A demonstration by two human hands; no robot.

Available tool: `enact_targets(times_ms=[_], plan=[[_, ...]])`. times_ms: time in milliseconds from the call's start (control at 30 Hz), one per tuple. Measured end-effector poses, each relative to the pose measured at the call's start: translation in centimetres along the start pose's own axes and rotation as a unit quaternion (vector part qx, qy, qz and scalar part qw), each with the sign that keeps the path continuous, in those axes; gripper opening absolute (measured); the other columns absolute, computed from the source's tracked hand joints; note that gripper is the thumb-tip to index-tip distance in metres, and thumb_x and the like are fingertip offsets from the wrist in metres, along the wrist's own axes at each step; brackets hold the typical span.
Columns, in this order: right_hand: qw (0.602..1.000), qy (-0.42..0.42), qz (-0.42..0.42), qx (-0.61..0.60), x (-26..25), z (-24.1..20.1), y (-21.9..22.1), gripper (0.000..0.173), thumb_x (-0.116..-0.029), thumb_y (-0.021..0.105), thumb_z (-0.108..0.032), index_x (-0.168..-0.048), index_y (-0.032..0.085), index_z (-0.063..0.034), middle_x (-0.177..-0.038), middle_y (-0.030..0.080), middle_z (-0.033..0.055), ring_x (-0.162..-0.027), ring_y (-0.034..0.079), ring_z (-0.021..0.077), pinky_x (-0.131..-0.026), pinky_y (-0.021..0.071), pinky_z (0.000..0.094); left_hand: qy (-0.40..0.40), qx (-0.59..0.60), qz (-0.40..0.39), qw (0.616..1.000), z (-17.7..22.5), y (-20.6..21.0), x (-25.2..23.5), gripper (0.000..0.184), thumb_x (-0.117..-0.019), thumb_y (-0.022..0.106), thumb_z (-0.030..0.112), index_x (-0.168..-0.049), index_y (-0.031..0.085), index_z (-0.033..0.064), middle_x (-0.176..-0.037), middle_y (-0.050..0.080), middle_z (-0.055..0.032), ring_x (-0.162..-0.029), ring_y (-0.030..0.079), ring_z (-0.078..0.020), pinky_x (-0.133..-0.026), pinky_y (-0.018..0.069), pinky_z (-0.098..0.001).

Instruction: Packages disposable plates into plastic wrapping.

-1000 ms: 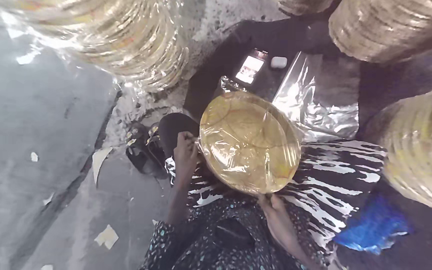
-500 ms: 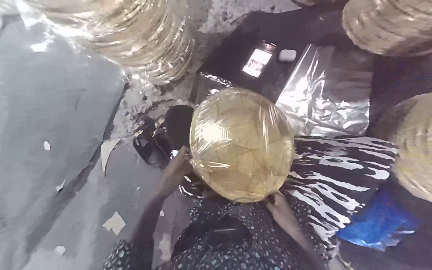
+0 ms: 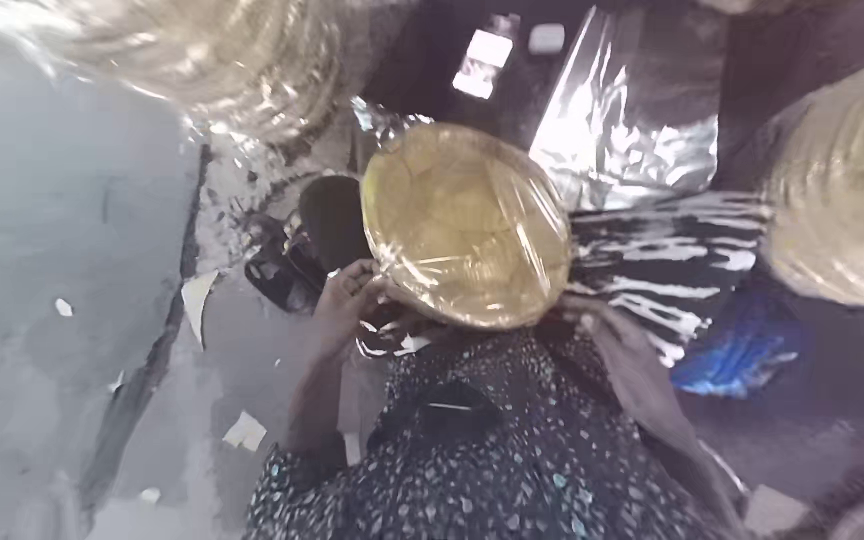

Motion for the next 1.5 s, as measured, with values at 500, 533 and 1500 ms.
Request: enact_targets(times_ms=[500,533,1500], plan=[[0.740,-0.513,-0.381,0.208,-10.4,-16.8,21.8,0.030,-0.1013,0.054,-0.017,-0.116,0.074,-0.0008,-0.131,0.068,0.0154,-0.133,0.057,0.0374,-0.109,0.0389,0.0598,0.106,-0.038,0.182,0.977,0.1,2.5,0.4,0.018,-0.1051,0.047,0.007,-0.111,0.062,-0.0011,-0.089,0.064,0.0003,-0.076,0.061,-0.0018,-0.072,0.0545,-0.0236],[0.723,-0.517,-0.401,0.224,-11.7,-16.0,23.0,0.031,-0.1020,0.053,-0.022,-0.115,0.074,-0.0033,-0.131,0.069,0.0129,-0.134,0.055,0.0362,-0.109,0.0354,0.0626,0.116,-0.022,0.205,0.972,-0.2,2.6,0.3,0.017,-0.1039,0.048,0.005,-0.109,0.063,-0.0014,-0.092,0.064,-0.0012,-0.077,0.061,-0.0026,-0.072,0.0537,-0.0234],[0.741,-0.570,-0.318,0.155,-14.4,-12.0,26.6,0.040,-0.1018,0.044,-0.027,-0.078,0.070,-0.0082,-0.095,0.066,0.0134,-0.110,0.059,0.0306,-0.102,0.0271,0.0547,0.105,0.165,0.047,0.980,-2.3,3.0,-2.3,0.021,-0.0996,0.048,0.007,-0.119,0.043,0.0146,-0.089,0.062,0.0152,-0.083,0.063,0.0033,-0.078,0.0553,-0.0203]])
Point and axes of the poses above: each hand's wrist, its own x-axis away from the middle knuckle, its own y-axis out of the palm, z = x × y, the point moved 8 cm from there along -x, towards the middle knuckle
